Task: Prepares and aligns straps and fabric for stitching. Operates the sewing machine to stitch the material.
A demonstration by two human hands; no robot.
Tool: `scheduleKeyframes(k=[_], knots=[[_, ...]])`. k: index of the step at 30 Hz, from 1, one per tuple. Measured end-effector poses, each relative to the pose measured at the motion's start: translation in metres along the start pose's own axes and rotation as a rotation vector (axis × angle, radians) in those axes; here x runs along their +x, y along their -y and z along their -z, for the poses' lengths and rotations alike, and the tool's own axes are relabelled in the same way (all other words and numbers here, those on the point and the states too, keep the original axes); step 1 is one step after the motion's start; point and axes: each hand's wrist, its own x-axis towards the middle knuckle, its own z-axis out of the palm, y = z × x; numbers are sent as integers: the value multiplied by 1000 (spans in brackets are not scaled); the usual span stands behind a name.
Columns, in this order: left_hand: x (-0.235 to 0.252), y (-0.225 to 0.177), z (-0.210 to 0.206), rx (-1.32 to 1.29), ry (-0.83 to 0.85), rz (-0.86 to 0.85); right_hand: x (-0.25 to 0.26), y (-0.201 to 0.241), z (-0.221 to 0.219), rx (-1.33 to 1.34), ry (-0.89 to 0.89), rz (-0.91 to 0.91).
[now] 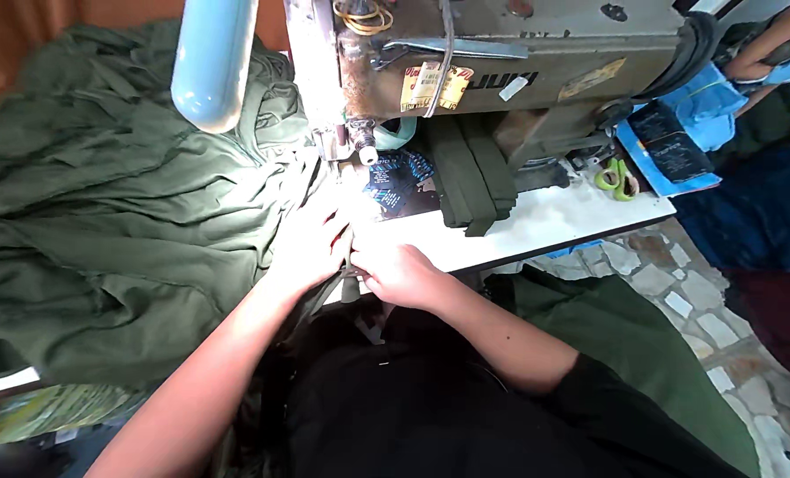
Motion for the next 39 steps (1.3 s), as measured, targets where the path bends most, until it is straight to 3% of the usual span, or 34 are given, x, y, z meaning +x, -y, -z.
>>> scheduleKeyframes(k=[7, 11, 17, 23, 26, 29, 32, 34, 36, 39], knots=[[20, 17, -3, 61, -5, 4, 21, -12, 5, -19, -74, -11], [30, 21, -2, 86, -7, 16, 35, -14, 21, 116, 8, -118], [30, 25, 4, -24, 79, 74, 45, -8, 7, 155, -204, -181], [-10, 19, 22, -61, 81, 29, 18, -39, 27, 129, -331, -377], [-12, 18, 27, -10, 112, -70, 26, -27, 28, 236, -454, -207], [-1, 6, 47, 13, 162, -98, 42, -11, 28, 374, -328, -27], [13, -8, 86, 34, 384, -48, 51, -10, 18, 471, -199, 53], [23, -8, 109, 202, 533, -29, 46, -9, 11, 537, -171, 61], [24, -15, 125, 312, 602, -34, 32, -6, -1, 583, -243, 90], [22, -53, 131, 100, 682, -73, 6, 0, -19, 677, -397, 201]])
